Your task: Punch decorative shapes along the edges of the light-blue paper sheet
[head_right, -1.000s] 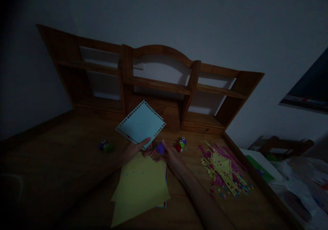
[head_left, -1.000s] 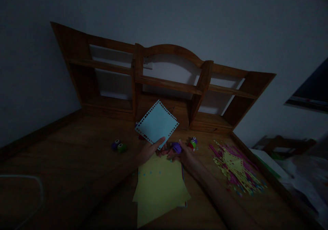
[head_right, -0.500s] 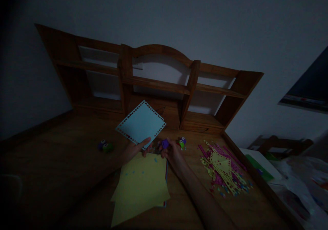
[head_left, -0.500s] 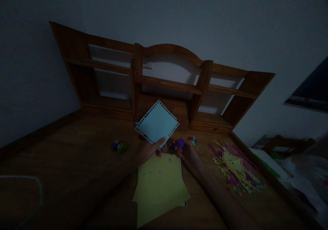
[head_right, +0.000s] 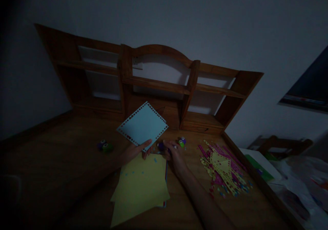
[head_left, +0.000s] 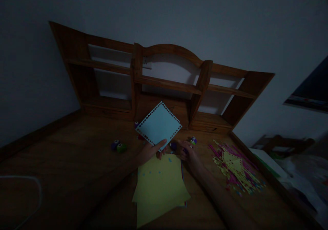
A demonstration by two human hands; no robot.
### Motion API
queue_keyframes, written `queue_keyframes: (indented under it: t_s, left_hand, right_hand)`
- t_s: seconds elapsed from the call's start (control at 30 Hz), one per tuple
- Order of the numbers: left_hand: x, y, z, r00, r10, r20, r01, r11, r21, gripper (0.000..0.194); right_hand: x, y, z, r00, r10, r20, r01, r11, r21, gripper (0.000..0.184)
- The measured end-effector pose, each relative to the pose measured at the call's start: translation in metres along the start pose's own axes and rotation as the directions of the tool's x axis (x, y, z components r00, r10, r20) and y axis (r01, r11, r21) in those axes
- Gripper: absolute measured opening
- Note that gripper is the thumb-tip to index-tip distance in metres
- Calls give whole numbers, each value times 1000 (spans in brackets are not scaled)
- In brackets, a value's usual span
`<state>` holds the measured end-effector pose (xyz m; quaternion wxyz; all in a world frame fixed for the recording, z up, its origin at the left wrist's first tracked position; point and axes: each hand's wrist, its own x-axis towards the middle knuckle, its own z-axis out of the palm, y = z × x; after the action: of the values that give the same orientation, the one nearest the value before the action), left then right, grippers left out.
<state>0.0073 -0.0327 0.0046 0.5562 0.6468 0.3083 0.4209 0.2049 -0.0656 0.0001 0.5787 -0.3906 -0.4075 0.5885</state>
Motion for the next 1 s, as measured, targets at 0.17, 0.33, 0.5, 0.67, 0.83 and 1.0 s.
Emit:
queue_keyframes:
  t_s: [0.17, 0.33, 0.5, 0.67, 0.83, 1.0]
  left_hand:
    - [5, -16, -2, 999, -5, 49, 4, 1000, 8, 48]
    - [7, -32, -1, 996, -7, 91, 3, 999, 51, 46]
    - [3, -30, 3, 987, -6, 162, -4, 998, 57, 45]
    - [3, -28, 1, 993, 6, 116, -22, 990, 139, 41]
    - [8, -28, -3, 992, -4, 123, -23, 976, 214, 46]
    - [8, -25, -2, 996, 8, 89, -27, 976, 217, 41]
  right_hand:
    - [-2, 0, 6, 991, -68, -118, 42, 975, -216, 34]
    - [-4, -2, 10, 983, -147, -112, 100, 932, -347, 34]
    - [-4, -2, 8, 987, -153, -54, 115, 897, -428, 26]
    - [-1, -1, 5, 965, -216, -145, 141, 903, -406, 25]
    - [2, -2, 0, 921, -335, -198, 218, 865, -452, 25]
    - [0, -5, 0, 907, -364, -211, 227, 847, -481, 25]
